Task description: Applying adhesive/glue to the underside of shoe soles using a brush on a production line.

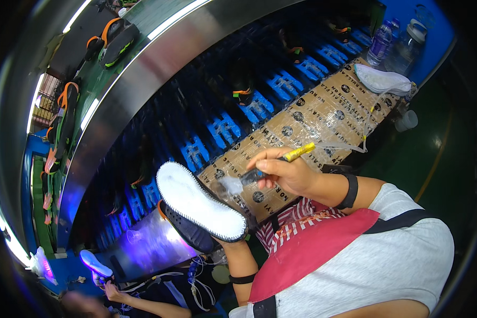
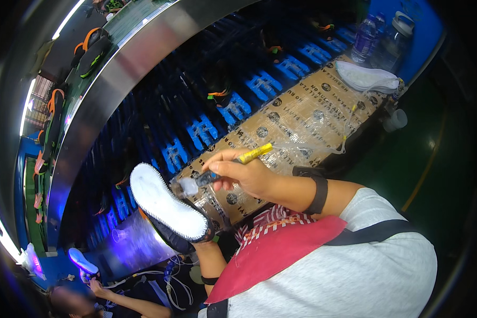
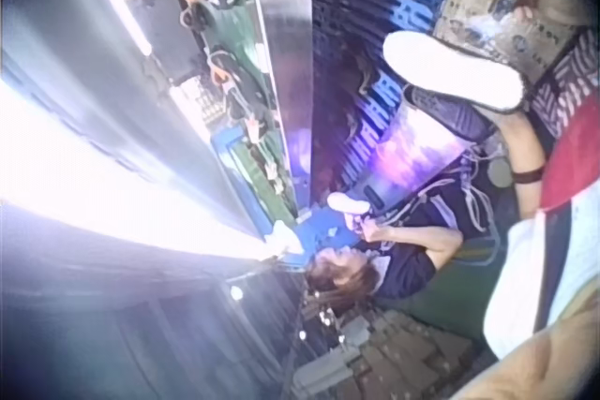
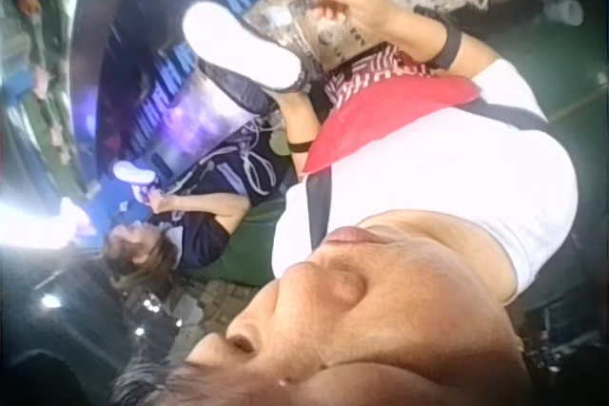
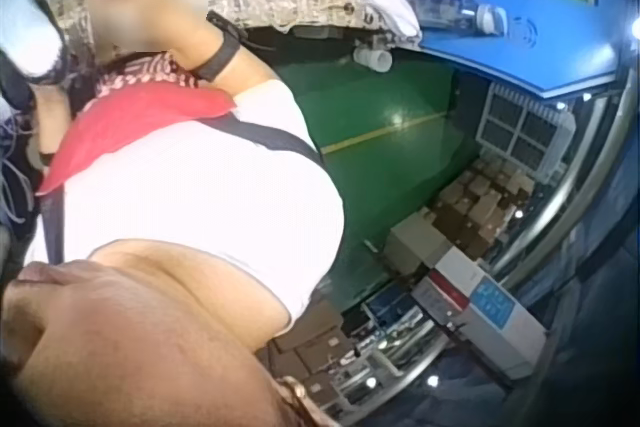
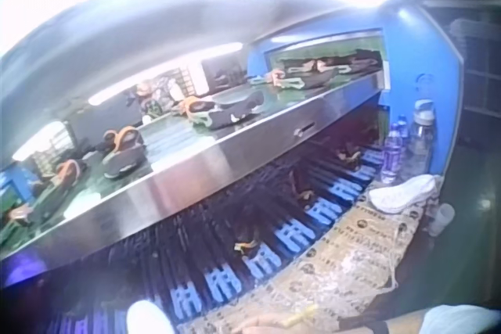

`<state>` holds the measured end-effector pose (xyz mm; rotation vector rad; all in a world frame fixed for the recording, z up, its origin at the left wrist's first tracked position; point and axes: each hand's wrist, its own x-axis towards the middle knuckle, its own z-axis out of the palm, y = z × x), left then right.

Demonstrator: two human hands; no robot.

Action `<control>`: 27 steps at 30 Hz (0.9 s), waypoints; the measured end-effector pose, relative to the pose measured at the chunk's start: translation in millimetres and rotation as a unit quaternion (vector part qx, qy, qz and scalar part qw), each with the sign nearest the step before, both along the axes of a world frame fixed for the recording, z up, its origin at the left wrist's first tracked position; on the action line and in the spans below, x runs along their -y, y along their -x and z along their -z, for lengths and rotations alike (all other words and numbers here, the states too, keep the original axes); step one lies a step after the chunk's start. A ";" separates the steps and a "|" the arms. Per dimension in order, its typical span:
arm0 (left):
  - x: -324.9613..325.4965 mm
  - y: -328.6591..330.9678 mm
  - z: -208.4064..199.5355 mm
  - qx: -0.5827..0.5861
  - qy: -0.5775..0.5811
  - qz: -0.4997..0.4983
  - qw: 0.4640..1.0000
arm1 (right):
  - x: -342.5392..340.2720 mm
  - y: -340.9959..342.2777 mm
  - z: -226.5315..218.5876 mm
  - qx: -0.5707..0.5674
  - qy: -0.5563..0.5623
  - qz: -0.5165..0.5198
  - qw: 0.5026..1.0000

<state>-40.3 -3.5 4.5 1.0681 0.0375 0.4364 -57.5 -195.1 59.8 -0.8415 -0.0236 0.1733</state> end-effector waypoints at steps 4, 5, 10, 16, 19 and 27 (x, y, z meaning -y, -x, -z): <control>-11.7 25.9 3.4 -0.154 0.379 0.236 0.882 | -10.8 10.8 2.6 -0.034 -0.013 -0.055 0.998; -21.7 30.6 18.6 -0.154 0.379 0.233 0.882 | -15.3 12.3 1.3 -0.046 -0.033 -0.058 0.997; -32.5 29.1 39.0 -0.196 0.360 0.232 0.882 | -23.5 19.4 4.0 -0.017 0.067 -0.093 0.993; -27.0 35.8 31.1 -0.270 0.363 0.108 0.885 | -23.5 25.9 2.5 -0.042 0.077 -0.094 0.992; -21.5 38.1 24.0 -0.258 0.383 0.108 0.880 | -21.7 28.5 0.4 -0.062 0.086 -0.098 0.990; -14.7 39.3 12.1 -0.262 0.372 0.081 0.887 | -18.8 37.3 -7.6 -0.090 0.087 -0.088 0.988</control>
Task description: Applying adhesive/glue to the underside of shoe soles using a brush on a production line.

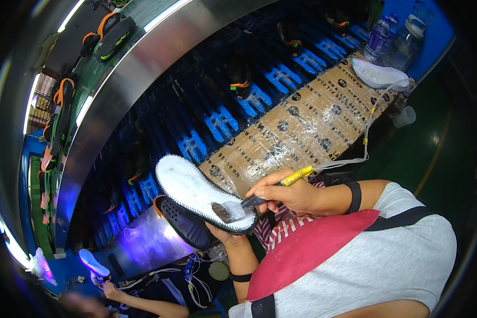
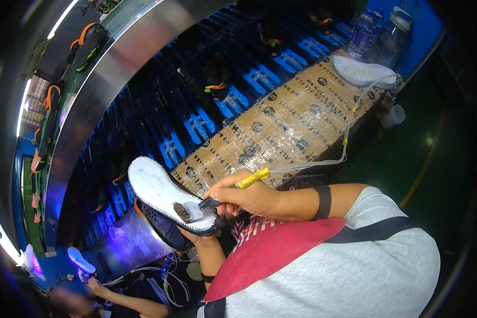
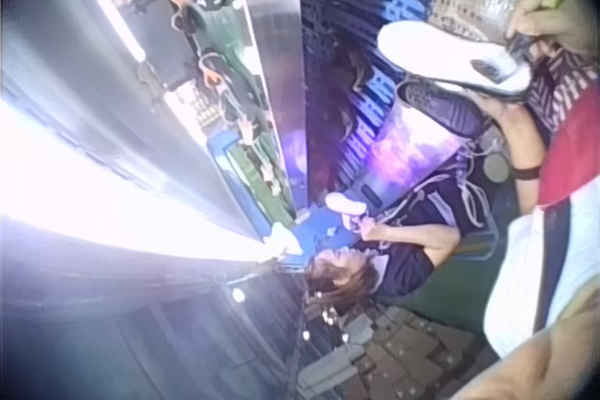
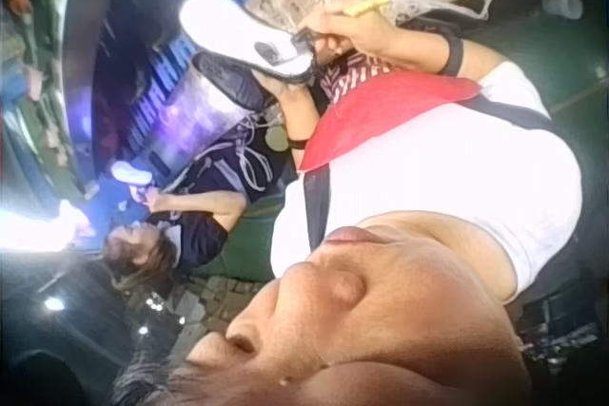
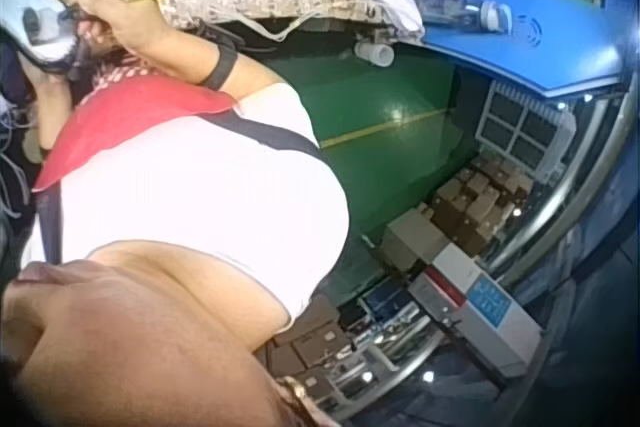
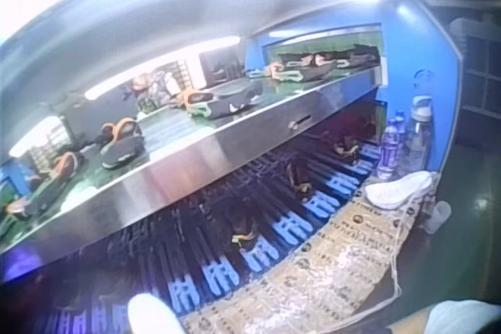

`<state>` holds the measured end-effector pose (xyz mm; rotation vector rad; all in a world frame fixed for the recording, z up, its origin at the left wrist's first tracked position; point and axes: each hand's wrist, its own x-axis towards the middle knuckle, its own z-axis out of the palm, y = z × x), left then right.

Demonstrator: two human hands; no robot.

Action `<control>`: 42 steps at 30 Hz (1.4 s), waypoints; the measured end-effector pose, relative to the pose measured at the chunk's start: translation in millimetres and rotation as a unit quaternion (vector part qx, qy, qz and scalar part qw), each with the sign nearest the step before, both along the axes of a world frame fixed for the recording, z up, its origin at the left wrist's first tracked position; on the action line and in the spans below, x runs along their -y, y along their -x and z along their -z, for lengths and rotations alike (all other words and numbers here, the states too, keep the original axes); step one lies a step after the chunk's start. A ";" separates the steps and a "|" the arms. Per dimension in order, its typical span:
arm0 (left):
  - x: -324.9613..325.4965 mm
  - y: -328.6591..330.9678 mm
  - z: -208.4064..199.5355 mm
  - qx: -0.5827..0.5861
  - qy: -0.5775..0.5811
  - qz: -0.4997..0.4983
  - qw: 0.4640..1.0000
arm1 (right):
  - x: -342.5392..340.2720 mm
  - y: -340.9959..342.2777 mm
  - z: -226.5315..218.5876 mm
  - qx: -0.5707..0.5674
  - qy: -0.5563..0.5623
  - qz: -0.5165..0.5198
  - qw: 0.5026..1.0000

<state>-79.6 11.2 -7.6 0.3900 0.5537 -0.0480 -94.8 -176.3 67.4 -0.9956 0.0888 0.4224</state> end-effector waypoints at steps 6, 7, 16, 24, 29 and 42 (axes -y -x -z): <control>-0.6 2.3 -1.7 0.014 0.019 0.014 1.000 | -2.8 3.0 3.6 -0.034 -0.038 0.013 0.999; -6.5 4.3 6.1 0.015 0.018 0.013 1.000 | -3.7 3.6 3.4 -0.055 -0.059 0.013 0.997; -23.7 8.0 23.7 0.108 0.043 0.063 0.991 | -5.0 7.5 -2.3 -0.139 -0.094 0.010 0.986; -27.1 4.3 23.6 0.125 0.026 0.063 0.990 | -6.2 9.0 -0.8 -0.149 -0.106 0.028 0.983; -21.7 3.5 10.7 0.124 0.016 0.062 0.990 | -7.3 7.5 2.1 -0.157 -0.099 0.037 0.982; -42.4 -63.6 -15.4 0.265 -0.063 -0.029 0.962 | 16.8 8.2 6.8 0.027 -0.007 0.009 1.000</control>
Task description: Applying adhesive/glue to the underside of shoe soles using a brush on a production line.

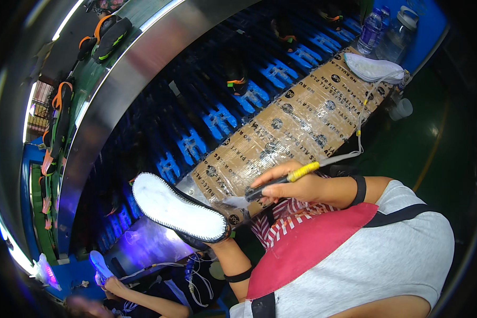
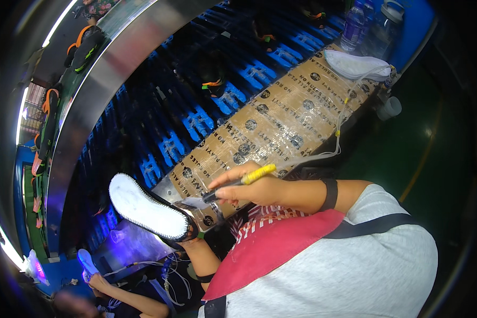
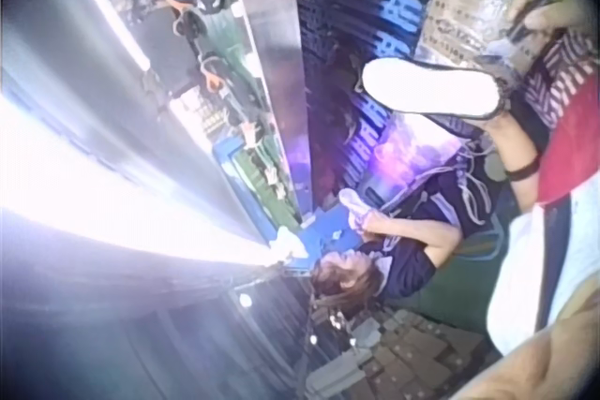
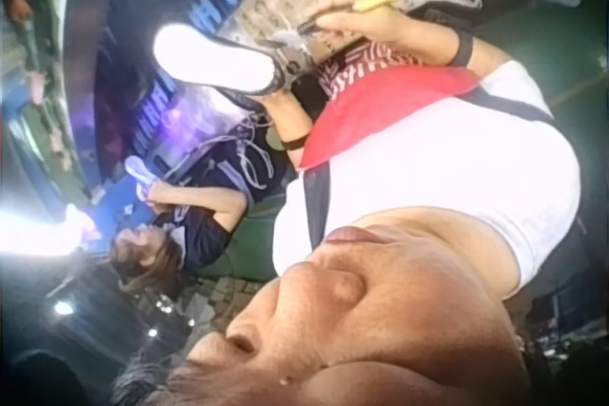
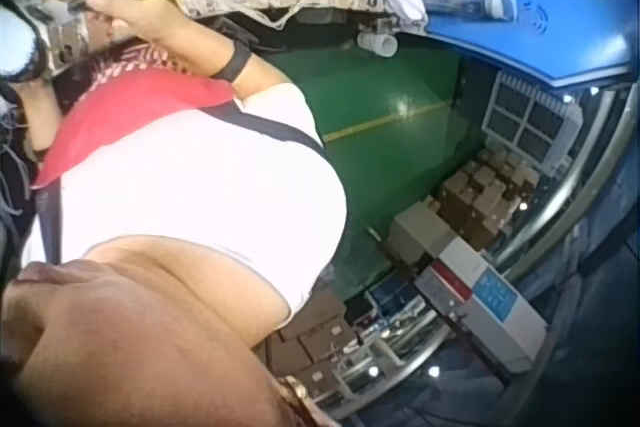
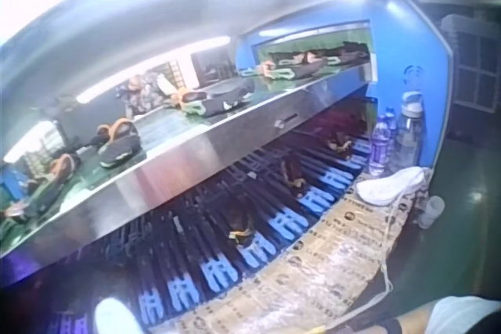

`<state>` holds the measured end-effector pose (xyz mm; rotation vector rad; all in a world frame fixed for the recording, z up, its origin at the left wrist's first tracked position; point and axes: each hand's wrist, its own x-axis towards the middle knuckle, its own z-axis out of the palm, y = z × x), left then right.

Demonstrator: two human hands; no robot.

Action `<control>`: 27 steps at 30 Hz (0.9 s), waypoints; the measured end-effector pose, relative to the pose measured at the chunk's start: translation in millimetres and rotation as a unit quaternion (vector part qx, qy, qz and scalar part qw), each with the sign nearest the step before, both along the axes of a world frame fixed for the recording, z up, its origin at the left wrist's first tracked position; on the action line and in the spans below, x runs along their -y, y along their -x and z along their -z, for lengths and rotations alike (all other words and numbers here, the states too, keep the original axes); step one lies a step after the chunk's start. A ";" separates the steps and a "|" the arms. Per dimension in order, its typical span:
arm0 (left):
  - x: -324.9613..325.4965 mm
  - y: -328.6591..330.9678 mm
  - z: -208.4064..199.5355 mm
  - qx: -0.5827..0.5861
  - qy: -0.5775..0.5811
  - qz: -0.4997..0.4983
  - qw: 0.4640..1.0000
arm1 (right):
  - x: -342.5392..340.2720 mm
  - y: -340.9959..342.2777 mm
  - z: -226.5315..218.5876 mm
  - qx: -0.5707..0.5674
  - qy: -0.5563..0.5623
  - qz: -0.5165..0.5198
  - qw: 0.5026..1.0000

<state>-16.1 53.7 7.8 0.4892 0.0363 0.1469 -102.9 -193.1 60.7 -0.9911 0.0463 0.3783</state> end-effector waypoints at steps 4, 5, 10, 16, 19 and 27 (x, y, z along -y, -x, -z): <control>-23.1 39.9 23.2 -0.067 0.007 0.016 0.998 | 6.5 -12.0 -23.0 0.255 0.175 -0.025 0.951; -26.5 50.0 36.6 -0.087 0.014 0.035 0.995 | 8.6 -14.7 -21.6 0.361 0.224 -0.010 0.905; -19.0 73.3 8.8 -0.060 -0.019 0.154 0.986 | 13.0 -32.8 -38.1 0.608 0.371 -0.040 0.700; -19.9 74.2 2.6 -0.106 -0.065 0.125 0.984 | 6.2 -35.2 -48.0 0.682 0.386 -0.090 0.615; -23.2 73.6 2.3 -0.098 -0.078 0.141 0.982 | 5.1 -36.0 -50.6 0.681 0.400 -0.130 0.599; -22.3 74.1 -5.5 -0.099 -0.067 0.153 0.981 | -5.7 -38.7 -52.6 0.730 0.393 -0.123 0.545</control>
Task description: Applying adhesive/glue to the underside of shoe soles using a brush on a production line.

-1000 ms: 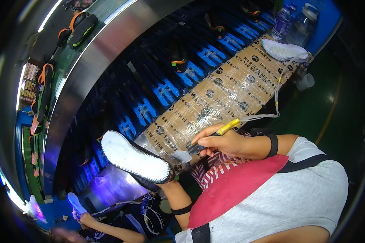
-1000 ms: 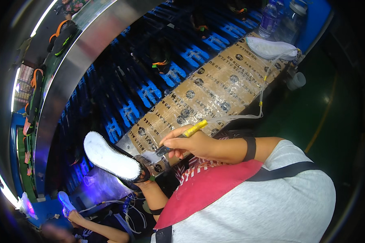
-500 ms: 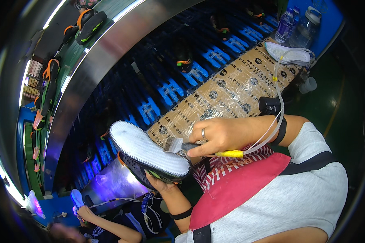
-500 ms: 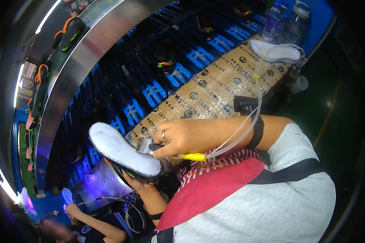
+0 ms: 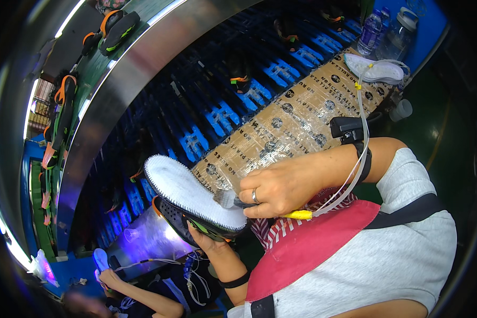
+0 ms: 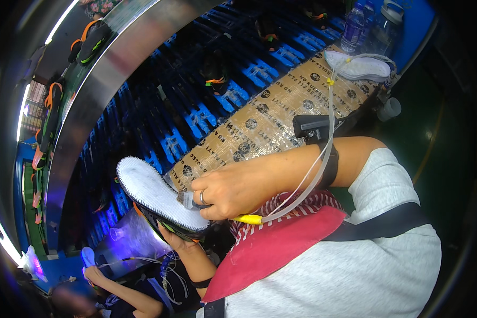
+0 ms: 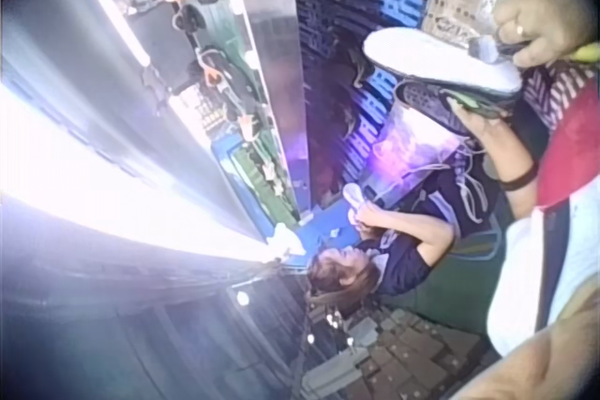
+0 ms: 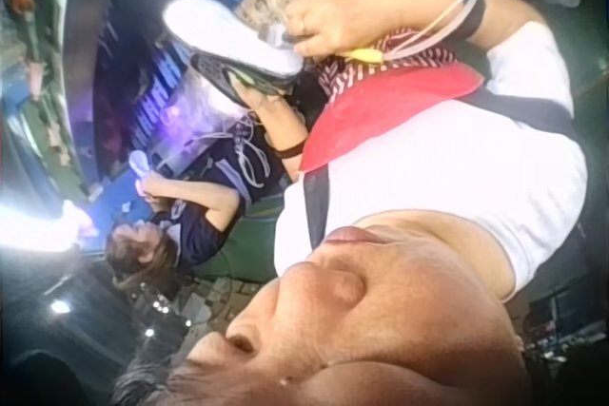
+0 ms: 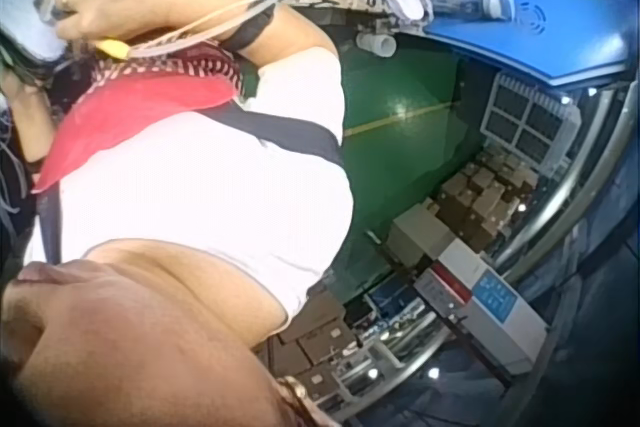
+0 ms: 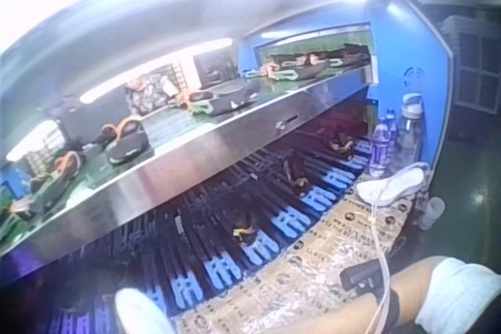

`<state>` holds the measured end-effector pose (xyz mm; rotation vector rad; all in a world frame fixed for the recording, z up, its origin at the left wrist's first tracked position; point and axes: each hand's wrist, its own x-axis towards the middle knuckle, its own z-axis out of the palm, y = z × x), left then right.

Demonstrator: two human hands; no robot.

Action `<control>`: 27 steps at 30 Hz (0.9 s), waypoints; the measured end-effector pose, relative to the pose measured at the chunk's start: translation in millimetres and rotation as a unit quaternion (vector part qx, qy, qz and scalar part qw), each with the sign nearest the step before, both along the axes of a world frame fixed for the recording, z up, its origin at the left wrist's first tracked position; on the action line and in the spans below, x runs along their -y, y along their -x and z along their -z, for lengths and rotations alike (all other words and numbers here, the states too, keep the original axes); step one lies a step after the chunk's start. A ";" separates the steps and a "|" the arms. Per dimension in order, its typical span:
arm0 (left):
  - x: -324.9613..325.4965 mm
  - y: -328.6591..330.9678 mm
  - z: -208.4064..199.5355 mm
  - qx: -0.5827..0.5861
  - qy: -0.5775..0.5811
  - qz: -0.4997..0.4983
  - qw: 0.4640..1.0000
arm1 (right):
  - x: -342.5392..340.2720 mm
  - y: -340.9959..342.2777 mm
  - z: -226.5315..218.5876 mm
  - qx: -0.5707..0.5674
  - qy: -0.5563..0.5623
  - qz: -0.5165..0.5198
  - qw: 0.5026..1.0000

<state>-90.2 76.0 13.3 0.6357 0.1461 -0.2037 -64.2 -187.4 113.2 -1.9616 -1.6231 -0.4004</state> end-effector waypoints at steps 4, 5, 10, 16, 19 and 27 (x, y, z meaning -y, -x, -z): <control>-7.3 -1.4 5.2 0.003 0.011 0.010 1.000 | -3.5 0.0 1.8 0.013 -0.010 -0.002 1.000; -7.6 -2.1 6.0 0.002 0.012 0.010 1.000 | -3.2 0.2 1.7 0.012 -0.003 -0.001 1.000; -7.8 -3.7 6.6 -0.005 0.001 0.001 1.000 | -2.9 2.1 5.9 0.013 -0.009 0.000 1.000; -8.5 -8.1 10.4 -0.003 -0.022 -0.005 1.000 | -0.8 4.3 4.8 0.016 0.004 0.011 1.000; -7.8 -9.0 8.1 -0.008 -0.026 -0.008 1.000 | -1.1 5.8 6.1 0.017 0.004 0.016 1.000; -19.6 -17.9 13.6 -0.046 -0.053 -0.075 0.995 | 5.6 14.5 3.7 -0.069 -0.055 -0.015 0.996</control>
